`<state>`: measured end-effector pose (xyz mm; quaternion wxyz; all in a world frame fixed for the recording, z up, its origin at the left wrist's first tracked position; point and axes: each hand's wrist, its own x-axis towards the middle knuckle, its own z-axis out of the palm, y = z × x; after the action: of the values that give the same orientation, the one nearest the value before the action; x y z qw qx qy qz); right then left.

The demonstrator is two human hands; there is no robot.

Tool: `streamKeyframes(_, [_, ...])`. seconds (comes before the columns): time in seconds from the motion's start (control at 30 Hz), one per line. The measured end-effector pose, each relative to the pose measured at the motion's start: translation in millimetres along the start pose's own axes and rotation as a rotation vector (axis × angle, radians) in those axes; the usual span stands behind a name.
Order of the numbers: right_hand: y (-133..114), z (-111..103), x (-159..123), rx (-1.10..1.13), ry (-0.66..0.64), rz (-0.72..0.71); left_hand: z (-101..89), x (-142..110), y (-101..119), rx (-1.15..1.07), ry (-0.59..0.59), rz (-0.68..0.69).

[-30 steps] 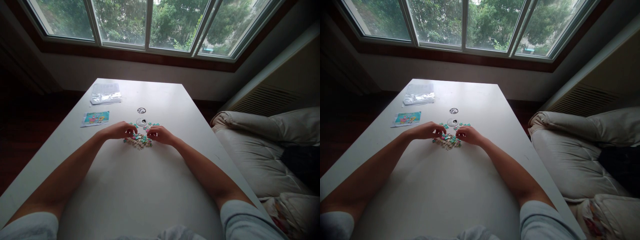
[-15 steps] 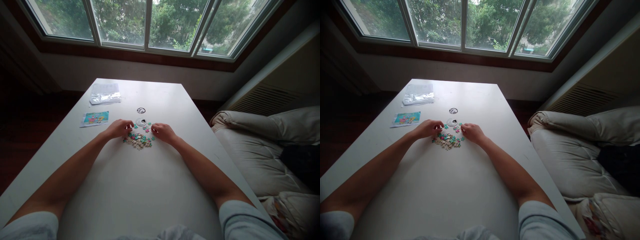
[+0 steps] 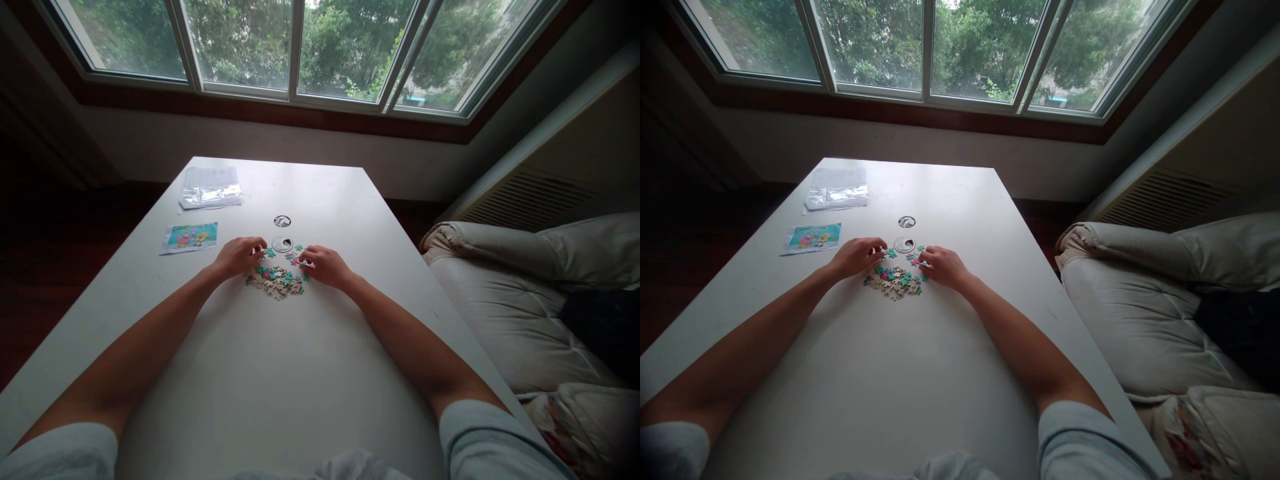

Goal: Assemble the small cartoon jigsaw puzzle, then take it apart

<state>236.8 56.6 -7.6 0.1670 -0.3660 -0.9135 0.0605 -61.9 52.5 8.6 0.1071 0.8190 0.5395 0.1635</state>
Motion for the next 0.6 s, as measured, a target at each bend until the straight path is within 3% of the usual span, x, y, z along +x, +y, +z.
streamKeyframes(0.13, [-6, 1, 0, 0.123, 0.015, -0.07, -0.2, -1, 0, 0.008, -0.027, -0.021])
streamKeyframes(0.37, [-24, -10, 0, 0.187, -0.097, -0.229, -5.8, -1, 4, 0.013, -0.049, -0.011])
streamKeyframes(0.6, [-26, -11, -1, 0.156, -0.139, -0.258, -22.5, -3, -2, 0.0, -0.249, 0.1])
